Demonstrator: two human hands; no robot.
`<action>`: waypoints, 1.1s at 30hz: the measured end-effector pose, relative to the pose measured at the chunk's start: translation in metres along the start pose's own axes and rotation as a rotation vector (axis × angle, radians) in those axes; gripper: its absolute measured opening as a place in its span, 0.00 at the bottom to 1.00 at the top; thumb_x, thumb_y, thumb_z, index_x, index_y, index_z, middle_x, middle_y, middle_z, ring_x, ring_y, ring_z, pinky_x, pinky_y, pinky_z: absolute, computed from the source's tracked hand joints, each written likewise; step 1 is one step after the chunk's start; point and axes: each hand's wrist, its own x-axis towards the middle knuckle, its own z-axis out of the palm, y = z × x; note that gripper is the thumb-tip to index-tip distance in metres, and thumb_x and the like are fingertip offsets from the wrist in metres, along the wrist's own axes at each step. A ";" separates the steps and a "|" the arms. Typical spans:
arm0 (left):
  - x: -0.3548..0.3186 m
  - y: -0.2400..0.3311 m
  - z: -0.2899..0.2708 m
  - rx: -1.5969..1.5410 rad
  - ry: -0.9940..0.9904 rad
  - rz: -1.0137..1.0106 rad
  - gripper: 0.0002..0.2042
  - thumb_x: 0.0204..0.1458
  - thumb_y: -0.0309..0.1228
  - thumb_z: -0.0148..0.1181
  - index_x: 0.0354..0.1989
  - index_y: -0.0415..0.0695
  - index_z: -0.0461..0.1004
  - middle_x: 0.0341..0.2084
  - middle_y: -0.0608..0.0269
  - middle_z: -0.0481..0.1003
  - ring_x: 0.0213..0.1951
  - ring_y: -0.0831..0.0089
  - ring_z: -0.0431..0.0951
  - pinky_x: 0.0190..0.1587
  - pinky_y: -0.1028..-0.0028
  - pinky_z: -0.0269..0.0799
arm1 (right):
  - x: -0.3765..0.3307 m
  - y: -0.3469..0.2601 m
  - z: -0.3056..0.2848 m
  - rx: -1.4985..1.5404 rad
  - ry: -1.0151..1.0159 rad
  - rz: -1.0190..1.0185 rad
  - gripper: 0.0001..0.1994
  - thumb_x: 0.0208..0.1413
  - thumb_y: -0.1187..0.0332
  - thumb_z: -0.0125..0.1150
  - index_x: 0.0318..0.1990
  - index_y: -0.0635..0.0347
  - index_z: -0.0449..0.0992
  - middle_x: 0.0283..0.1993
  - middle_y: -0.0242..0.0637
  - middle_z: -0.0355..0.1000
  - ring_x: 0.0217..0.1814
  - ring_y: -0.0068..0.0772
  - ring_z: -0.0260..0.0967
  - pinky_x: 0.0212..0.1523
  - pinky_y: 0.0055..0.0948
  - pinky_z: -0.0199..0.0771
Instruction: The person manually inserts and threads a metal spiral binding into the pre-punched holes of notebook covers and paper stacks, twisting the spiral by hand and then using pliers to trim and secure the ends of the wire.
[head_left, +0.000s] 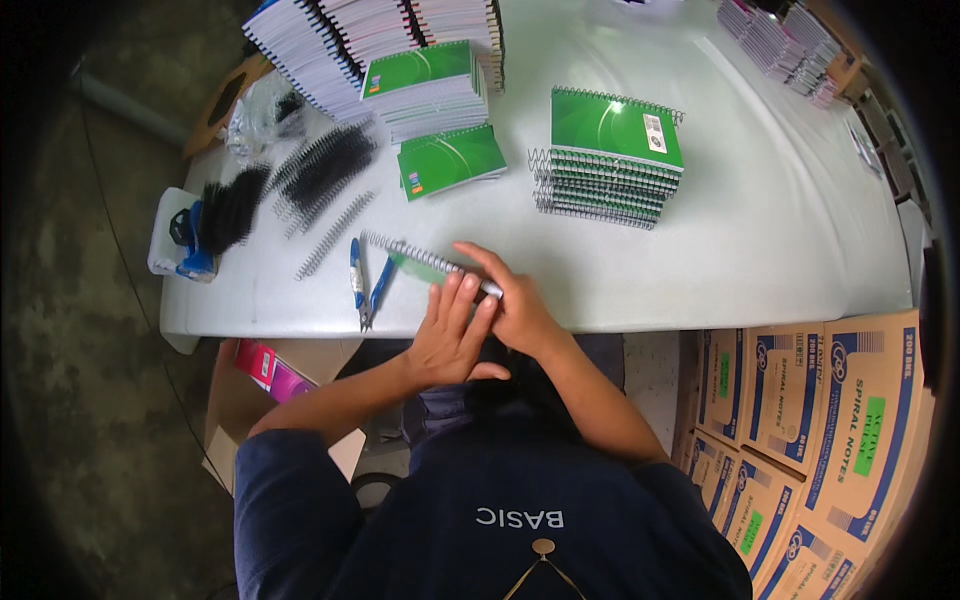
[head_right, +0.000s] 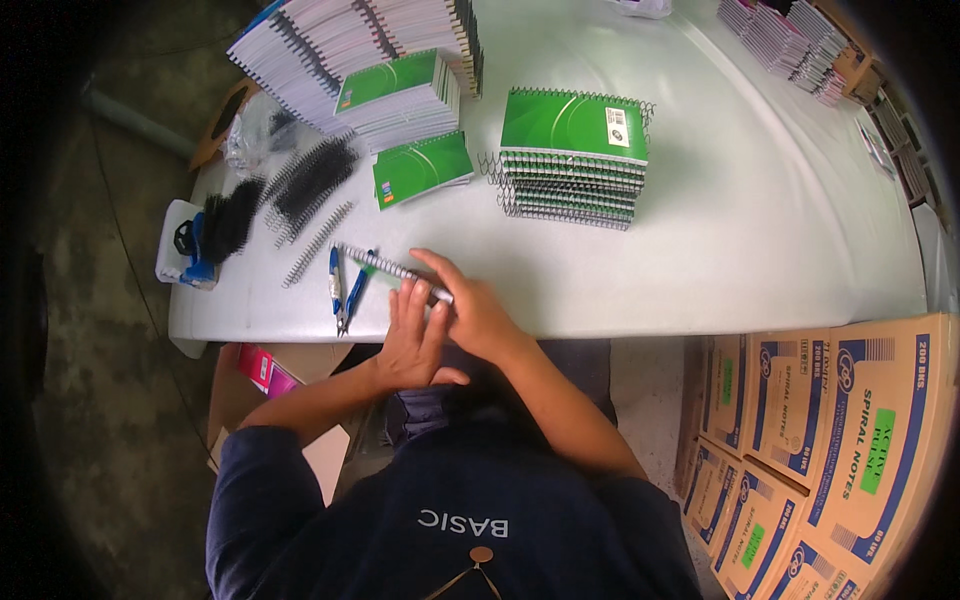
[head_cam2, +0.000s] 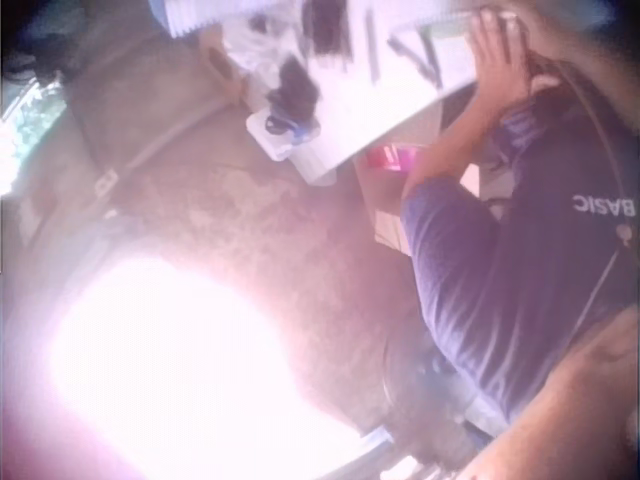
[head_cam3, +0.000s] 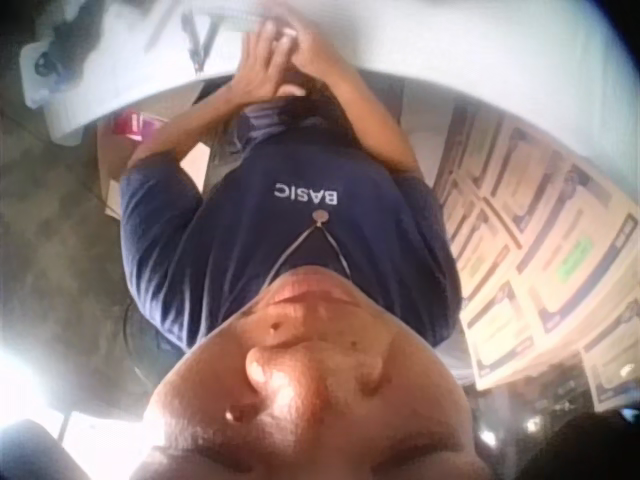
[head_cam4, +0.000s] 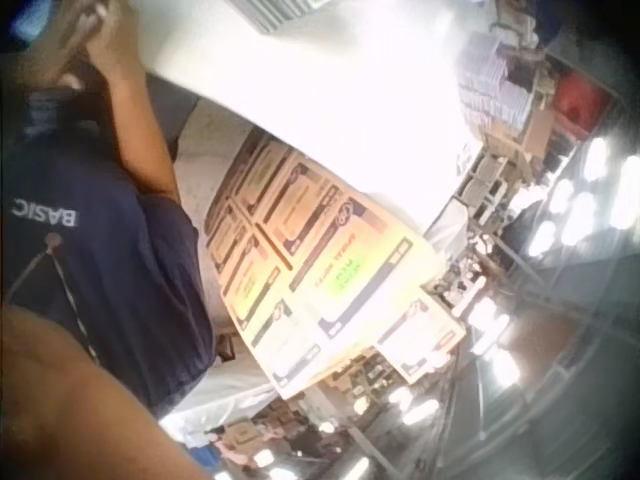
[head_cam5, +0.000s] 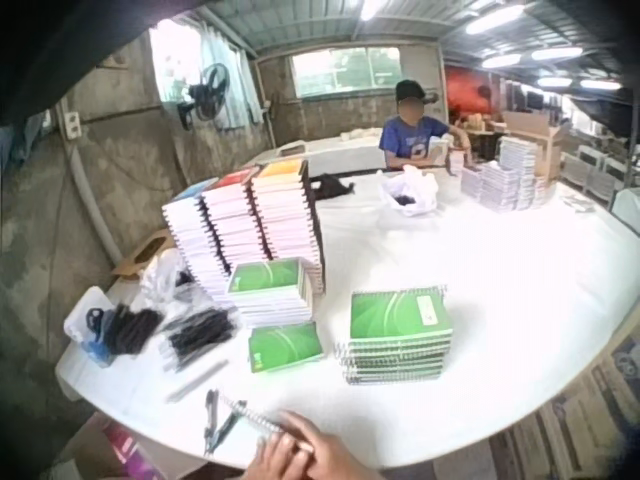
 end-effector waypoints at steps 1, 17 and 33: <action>0.001 -0.003 -0.011 0.134 -0.024 -0.001 0.42 0.49 0.56 0.52 0.60 0.28 0.52 0.59 0.34 0.53 0.61 0.38 0.52 0.61 0.44 0.34 | -0.001 -0.001 0.001 0.007 -0.006 0.010 0.25 0.53 0.75 0.52 0.60 0.58 0.57 0.51 0.51 0.69 0.51 0.50 0.69 0.48 0.37 0.70; 0.099 -0.023 -0.091 -0.137 -0.448 -0.084 0.07 0.44 0.30 0.62 0.32 0.43 0.76 0.27 0.59 0.75 0.33 0.60 0.74 0.37 0.65 0.69 | 0.003 0.002 0.000 -0.008 -0.035 0.185 0.16 0.53 0.64 0.58 0.46 0.63 0.73 0.47 0.56 0.70 0.57 0.59 0.61 0.56 0.43 0.61; 0.076 -0.011 -0.061 -0.025 -0.241 -0.167 0.38 0.41 0.56 0.60 0.56 0.42 0.62 0.58 0.45 0.56 0.58 0.44 0.57 0.56 0.48 0.50 | 0.002 0.003 -0.001 -0.160 0.001 -0.045 0.12 0.52 0.70 0.58 0.44 0.64 0.74 0.44 0.50 0.73 0.51 0.55 0.67 0.55 0.44 0.62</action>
